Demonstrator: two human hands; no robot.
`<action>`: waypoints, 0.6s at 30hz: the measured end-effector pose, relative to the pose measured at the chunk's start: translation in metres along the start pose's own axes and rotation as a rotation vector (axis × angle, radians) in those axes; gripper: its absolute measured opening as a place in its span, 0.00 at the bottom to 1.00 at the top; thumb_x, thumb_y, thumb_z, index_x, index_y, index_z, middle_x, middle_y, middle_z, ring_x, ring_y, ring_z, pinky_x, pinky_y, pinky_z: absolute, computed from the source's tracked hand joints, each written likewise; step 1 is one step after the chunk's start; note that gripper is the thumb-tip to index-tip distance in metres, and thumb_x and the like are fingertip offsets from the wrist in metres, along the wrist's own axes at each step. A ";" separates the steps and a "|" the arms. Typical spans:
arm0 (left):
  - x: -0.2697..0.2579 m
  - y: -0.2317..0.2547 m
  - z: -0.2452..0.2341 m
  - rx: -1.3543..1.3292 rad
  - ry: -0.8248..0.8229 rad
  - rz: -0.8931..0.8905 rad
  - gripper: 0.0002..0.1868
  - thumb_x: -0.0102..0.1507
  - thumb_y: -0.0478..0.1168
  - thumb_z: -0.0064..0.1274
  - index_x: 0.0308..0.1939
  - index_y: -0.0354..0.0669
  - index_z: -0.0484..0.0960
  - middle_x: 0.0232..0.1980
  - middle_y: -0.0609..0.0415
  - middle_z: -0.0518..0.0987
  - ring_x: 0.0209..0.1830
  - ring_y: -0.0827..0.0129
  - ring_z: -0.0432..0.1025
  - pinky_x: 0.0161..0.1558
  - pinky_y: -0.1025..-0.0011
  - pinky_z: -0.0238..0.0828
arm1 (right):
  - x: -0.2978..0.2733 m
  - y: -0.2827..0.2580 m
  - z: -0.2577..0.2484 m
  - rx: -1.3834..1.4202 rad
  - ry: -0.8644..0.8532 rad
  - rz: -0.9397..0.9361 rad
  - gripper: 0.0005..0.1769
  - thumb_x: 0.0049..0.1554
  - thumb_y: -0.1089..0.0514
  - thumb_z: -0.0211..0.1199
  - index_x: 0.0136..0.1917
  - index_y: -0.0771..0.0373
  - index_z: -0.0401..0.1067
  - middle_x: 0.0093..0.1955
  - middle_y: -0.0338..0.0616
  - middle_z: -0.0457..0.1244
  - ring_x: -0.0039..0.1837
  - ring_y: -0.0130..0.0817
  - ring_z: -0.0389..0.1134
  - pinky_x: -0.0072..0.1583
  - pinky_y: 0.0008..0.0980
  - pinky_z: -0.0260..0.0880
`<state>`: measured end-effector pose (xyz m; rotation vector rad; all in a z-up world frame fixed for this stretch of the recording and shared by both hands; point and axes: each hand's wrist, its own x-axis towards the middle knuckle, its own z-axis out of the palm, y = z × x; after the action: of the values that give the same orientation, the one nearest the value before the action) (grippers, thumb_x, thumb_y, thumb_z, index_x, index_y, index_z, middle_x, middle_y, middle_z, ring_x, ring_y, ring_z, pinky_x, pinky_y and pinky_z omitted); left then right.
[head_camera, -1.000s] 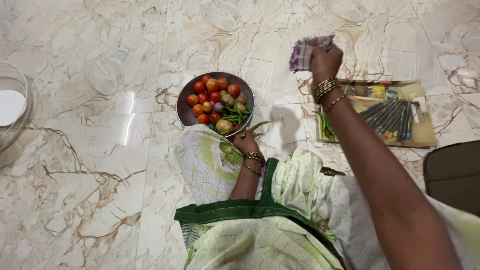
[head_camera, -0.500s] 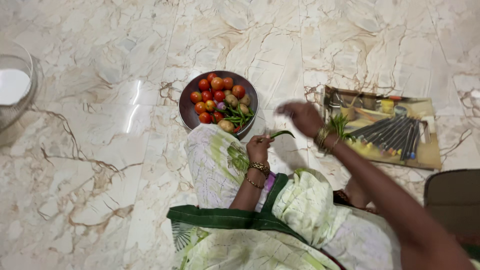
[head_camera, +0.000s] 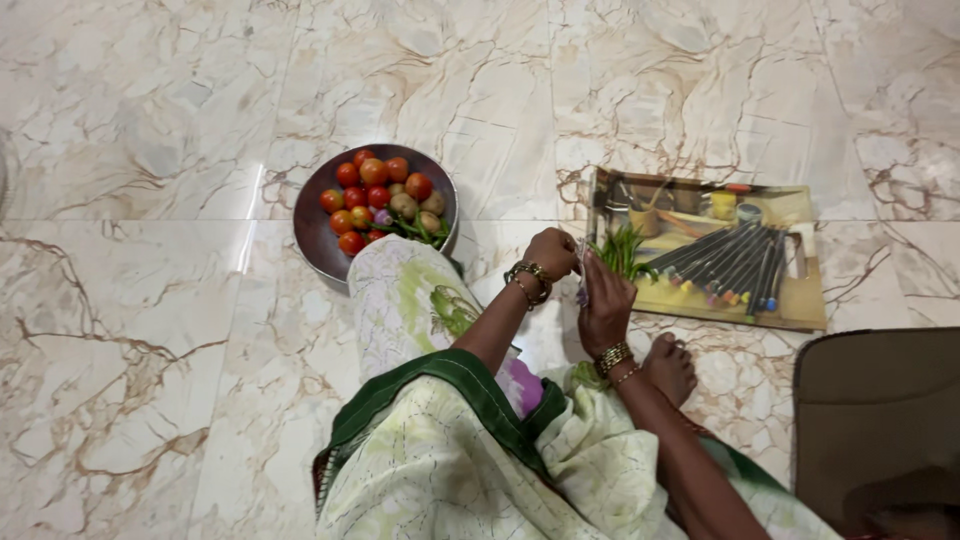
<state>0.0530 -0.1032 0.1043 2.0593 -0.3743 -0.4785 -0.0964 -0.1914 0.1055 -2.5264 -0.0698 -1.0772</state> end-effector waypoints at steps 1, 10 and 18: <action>0.010 -0.010 0.008 -0.032 -0.021 -0.003 0.06 0.55 0.37 0.63 0.31 0.38 0.88 0.29 0.48 0.86 0.26 0.69 0.80 0.33 0.70 0.77 | -0.004 0.006 0.002 -0.012 -0.004 -0.012 0.32 0.60 0.67 0.50 0.78 0.61 0.62 0.74 0.49 0.62 0.72 0.44 0.64 0.68 0.49 0.57; 0.014 -0.074 0.045 -0.317 0.149 -0.144 0.07 0.61 0.34 0.57 0.33 0.31 0.86 0.25 0.50 0.83 0.23 0.71 0.77 0.29 0.72 0.75 | -0.027 0.039 0.035 0.106 -0.127 0.038 0.22 0.65 0.58 0.55 0.71 0.60 0.68 0.66 0.51 0.66 0.66 0.45 0.68 0.66 0.50 0.58; -0.038 -0.030 0.016 -0.063 0.207 0.033 0.16 0.64 0.47 0.62 0.33 0.35 0.87 0.25 0.49 0.82 0.22 0.70 0.74 0.29 0.70 0.69 | 0.007 0.037 0.017 0.195 -0.242 0.118 0.16 0.58 0.56 0.67 0.58 0.63 0.76 0.48 0.53 0.71 0.44 0.49 0.72 0.47 0.42 0.73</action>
<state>0.0146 -0.0833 0.0783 2.0156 -0.2657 -0.2503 -0.0722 -0.2198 0.0872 -2.4368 -0.0860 -0.6816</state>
